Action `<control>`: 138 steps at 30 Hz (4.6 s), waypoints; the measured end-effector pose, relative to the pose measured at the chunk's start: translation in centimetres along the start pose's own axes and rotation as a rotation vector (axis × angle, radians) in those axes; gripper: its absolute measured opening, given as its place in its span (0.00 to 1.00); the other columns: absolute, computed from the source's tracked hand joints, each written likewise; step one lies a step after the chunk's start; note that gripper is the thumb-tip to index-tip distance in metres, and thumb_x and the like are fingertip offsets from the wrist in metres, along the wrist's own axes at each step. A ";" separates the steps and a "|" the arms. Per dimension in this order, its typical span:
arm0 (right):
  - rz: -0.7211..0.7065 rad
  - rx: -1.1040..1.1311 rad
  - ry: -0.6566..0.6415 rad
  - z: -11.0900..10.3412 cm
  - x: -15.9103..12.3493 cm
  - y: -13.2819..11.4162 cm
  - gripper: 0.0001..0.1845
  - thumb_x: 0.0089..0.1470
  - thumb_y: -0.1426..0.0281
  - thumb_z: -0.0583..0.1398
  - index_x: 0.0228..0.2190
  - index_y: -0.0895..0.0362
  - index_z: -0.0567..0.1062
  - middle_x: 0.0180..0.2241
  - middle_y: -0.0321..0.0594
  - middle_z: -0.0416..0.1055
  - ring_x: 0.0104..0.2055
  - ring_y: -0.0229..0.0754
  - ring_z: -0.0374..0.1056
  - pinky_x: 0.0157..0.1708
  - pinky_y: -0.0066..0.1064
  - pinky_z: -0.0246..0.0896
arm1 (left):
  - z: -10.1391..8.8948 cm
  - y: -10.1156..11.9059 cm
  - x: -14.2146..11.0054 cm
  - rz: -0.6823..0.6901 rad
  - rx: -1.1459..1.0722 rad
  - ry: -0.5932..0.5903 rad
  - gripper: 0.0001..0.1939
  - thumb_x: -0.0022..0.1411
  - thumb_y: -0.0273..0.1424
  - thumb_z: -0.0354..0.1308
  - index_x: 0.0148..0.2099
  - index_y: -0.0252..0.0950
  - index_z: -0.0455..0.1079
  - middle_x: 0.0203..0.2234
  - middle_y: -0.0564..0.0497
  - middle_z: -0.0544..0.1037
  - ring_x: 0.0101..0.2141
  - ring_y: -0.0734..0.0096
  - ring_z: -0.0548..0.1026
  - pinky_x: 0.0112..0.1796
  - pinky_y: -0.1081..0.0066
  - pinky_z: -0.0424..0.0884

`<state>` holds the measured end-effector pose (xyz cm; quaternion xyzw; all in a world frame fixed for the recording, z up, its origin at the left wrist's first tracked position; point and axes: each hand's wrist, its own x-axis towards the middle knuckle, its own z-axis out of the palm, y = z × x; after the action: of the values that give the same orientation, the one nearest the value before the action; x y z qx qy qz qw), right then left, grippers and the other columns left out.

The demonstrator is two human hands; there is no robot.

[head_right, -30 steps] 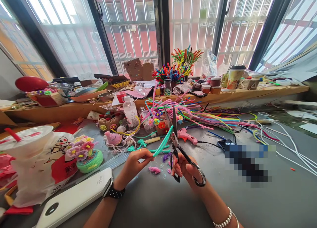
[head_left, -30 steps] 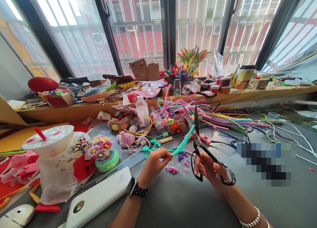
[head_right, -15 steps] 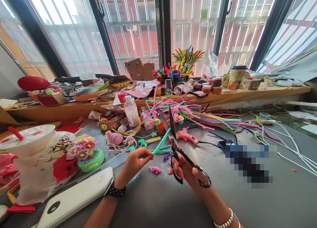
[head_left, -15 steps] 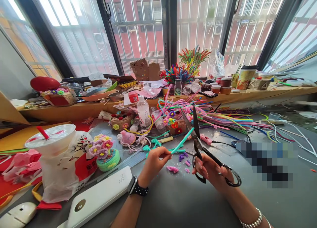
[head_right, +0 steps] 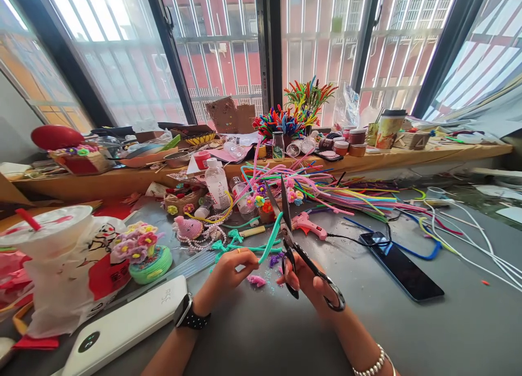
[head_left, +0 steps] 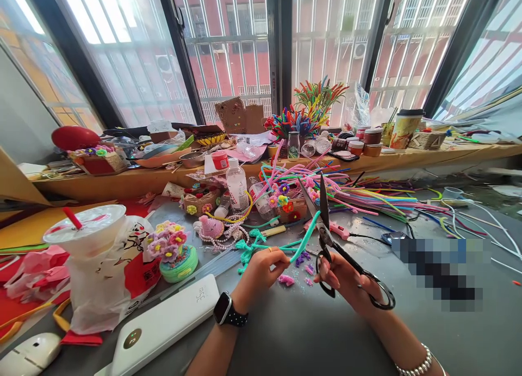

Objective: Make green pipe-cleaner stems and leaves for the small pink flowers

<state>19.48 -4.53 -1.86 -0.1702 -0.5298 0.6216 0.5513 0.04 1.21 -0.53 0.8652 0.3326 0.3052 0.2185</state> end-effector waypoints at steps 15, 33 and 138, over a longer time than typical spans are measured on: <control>0.063 -0.378 0.362 -0.8 -0.2 -0.1 0.20 0.47 0.62 0.54 0.11 0.56 0.58 0.09 0.29 0.51 0.16 0.33 0.54 0.21 0.27 0.54 | -0.2 -0.9 -0.1 -0.095 0.110 0.112 0.06 0.53 0.26 0.49 0.29 0.34 0.67 0.23 0.52 0.72 0.26 0.73 0.69 0.29 0.75 0.63; 0.384 -1.748 0.219 -7.2 -5.8 -3.8 0.11 0.44 0.61 0.54 0.18 0.53 0.67 0.16 0.36 0.65 0.19 0.40 0.60 0.18 0.29 0.48 | -1.6 -2.1 -0.2 -0.366 0.326 0.444 0.07 0.52 0.29 0.48 0.30 0.36 0.68 0.24 0.51 0.75 0.26 0.70 0.72 0.28 0.73 0.64; 0.094 0.098 0.482 0.0 6.1 2.7 0.11 0.41 0.63 0.61 0.27 0.57 0.74 0.25 0.33 0.71 0.22 0.28 0.62 0.23 0.19 0.59 | -0.3 -1.1 0.3 -0.309 -0.272 0.313 0.10 0.52 0.34 0.52 0.30 0.33 0.72 0.23 0.51 0.70 0.24 0.73 0.68 0.27 0.74 0.66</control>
<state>16.09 1.21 -1.86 -0.3108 -0.3437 0.6130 0.6399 -0.48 2.20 -0.87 0.7089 0.4466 0.4402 0.3229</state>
